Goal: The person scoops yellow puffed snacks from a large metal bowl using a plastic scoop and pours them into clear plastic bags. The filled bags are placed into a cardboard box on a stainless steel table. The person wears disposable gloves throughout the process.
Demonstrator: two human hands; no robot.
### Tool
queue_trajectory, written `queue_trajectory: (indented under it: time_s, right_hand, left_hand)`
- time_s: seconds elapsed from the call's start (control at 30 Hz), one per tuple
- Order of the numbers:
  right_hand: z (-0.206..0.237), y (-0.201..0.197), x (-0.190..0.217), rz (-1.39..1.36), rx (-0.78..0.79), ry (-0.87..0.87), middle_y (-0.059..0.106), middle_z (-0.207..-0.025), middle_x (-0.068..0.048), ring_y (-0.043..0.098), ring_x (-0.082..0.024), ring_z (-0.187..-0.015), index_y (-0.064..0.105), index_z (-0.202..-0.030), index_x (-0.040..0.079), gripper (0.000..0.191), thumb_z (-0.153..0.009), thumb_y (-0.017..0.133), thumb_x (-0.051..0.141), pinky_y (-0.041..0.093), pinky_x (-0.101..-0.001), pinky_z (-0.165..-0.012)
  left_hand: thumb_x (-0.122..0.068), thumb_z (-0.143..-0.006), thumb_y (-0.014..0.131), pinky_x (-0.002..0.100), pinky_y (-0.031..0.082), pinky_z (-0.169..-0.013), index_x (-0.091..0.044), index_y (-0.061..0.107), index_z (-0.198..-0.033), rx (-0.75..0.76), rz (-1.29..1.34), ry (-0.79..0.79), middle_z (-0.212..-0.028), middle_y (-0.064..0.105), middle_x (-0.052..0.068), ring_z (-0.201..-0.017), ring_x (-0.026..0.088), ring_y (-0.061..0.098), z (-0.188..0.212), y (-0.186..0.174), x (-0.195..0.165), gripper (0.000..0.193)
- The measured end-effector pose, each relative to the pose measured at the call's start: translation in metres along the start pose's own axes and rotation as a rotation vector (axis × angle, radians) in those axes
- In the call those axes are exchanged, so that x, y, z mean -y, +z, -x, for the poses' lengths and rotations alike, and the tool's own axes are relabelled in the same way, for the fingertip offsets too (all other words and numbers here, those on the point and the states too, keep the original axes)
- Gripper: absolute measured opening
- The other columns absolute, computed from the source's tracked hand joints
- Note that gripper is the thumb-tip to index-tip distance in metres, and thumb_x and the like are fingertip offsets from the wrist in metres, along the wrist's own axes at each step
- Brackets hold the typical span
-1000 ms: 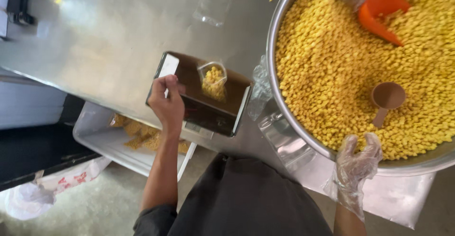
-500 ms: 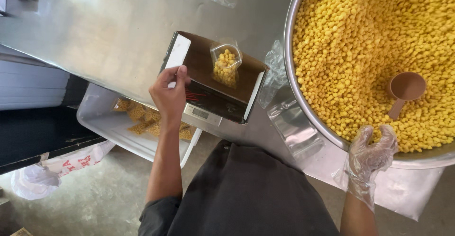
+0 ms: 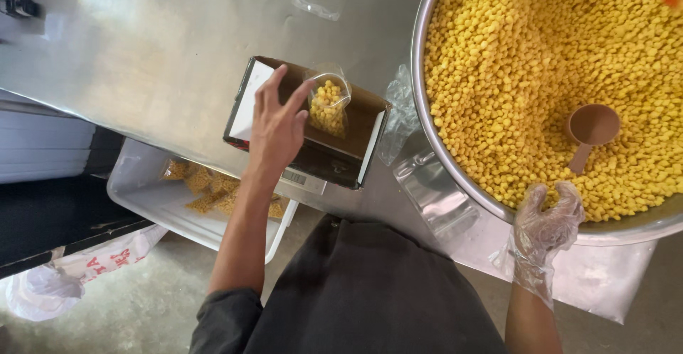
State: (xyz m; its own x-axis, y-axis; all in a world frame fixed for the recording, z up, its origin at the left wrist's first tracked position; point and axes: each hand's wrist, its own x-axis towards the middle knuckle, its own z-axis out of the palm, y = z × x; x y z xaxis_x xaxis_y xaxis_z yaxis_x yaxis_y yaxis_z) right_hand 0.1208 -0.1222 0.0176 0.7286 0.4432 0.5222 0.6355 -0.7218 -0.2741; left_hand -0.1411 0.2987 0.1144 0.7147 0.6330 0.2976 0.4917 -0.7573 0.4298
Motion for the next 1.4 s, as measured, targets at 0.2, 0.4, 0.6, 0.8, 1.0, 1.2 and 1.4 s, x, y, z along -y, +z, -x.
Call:
queue_trajectory:
  time_s: [0.2, 0.4, 0.6, 0.8, 1.0, 1.2, 1.4]
  right_hand:
    - [-0.002, 0.0, 0.001, -0.018, -0.012, 0.011, 0.066, -0.126, -0.018, 0.062, -0.035, -0.119, 0.06, -0.128, -0.001, 0.026, -0.107, 0.073, 0.009, 0.05, -0.0475, -0.111]
    - [-0.035, -0.029, 0.043, -0.134, -0.099, -0.072, 0.063, -0.134, -0.016, 0.06, -0.034, -0.125, 0.06, -0.132, 0.001, 0.031, -0.106, 0.075, 0.008, 0.049, -0.0461, -0.114]
    - [-0.1, -0.079, 0.137, -1.406, 0.602, 0.004, 0.052, -0.152, -0.006, 0.049, -0.024, -0.143, 0.045, -0.151, 0.008, 0.095, -0.072, 0.094, 0.026, 0.045, -0.0404, -0.118]
    - [-0.13, -0.1, 0.139, -1.97, 1.063, 0.303, 0.055, -0.143, -0.01, 0.057, -0.025, -0.128, 0.029, -0.159, 0.007, 0.112, -0.072, 0.096, 0.025, 0.05, -0.0441, -0.105]
    - [-0.069, -0.071, 0.071, -2.164, 0.774, 0.928, 0.065, -0.124, -0.022, 0.07, -0.035, -0.106, 0.042, -0.15, -0.003, 0.078, -0.093, 0.073, 0.04, 0.061, -0.0504, -0.09]
    - [-0.052, -0.038, 0.015, -2.33, 0.625, 1.044, 0.068, -0.12, -0.024, 0.071, -0.035, -0.102, 0.05, -0.143, -0.006, 0.064, -0.099, 0.067, 0.037, 0.062, -0.0493, -0.086]
    - [-0.057, -0.051, 0.012, -2.177, 0.592, 1.107, 0.068, -0.115, -0.022, 0.071, -0.033, -0.1, 0.049, -0.142, -0.008, 0.073, -0.097, 0.07, 0.045, 0.063, -0.0482, -0.086]
  left_hand:
    - [-0.012, -0.082, 0.079, 0.051, 0.044, -0.108, -0.011, 0.072, -0.109, 0.177, -0.026, 0.076, -0.148, 0.046, 0.019, -0.139, 0.041, 0.042, -0.038, 0.01, 0.002, 0.028]
    - [-0.002, -0.095, 0.069, 0.045, 0.056, -0.099, -0.004, 0.073, -0.092, 0.233, 0.14, 0.225, -0.145, 0.053, 0.018, -0.128, 0.04, 0.059, -0.036, -0.038, -0.044, 0.006]
    - [-0.001, -0.093, 0.073, 0.038, 0.058, -0.1, -0.001, 0.072, -0.1, 0.237, 0.47, 0.411, -0.154, 0.04, 0.018, -0.132, 0.036, 0.061, -0.034, -0.122, -0.138, 0.008]
    - [-0.009, -0.102, 0.068, 0.034, 0.064, -0.09, -0.001, 0.062, -0.116, 0.392, 1.059, 0.223, -0.157, 0.038, 0.014, -0.133, 0.028, 0.063, -0.073, -0.063, -0.218, 0.018]
    - [-0.028, -0.097, 0.068, 0.035, 0.064, -0.077, -0.003, 0.045, -0.143, 0.514, 0.879, -0.056, -0.146, 0.052, 0.018, -0.112, 0.028, 0.068, -0.071, 0.069, -0.268, 0.058]
    - [-0.044, -0.098, 0.062, 0.043, 0.059, -0.09, 0.002, 0.041, -0.148, 0.598, 0.826, -0.173, -0.148, 0.05, 0.024, -0.119, 0.033, 0.067, -0.04, 0.131, -0.265, 0.071]
    - [-0.044, -0.096, 0.064, 0.044, 0.059, -0.093, 0.002, 0.047, -0.145, 0.601, 0.751, -0.179, -0.147, 0.055, 0.023, -0.12, 0.032, 0.069, -0.033, 0.125, -0.257, 0.069]
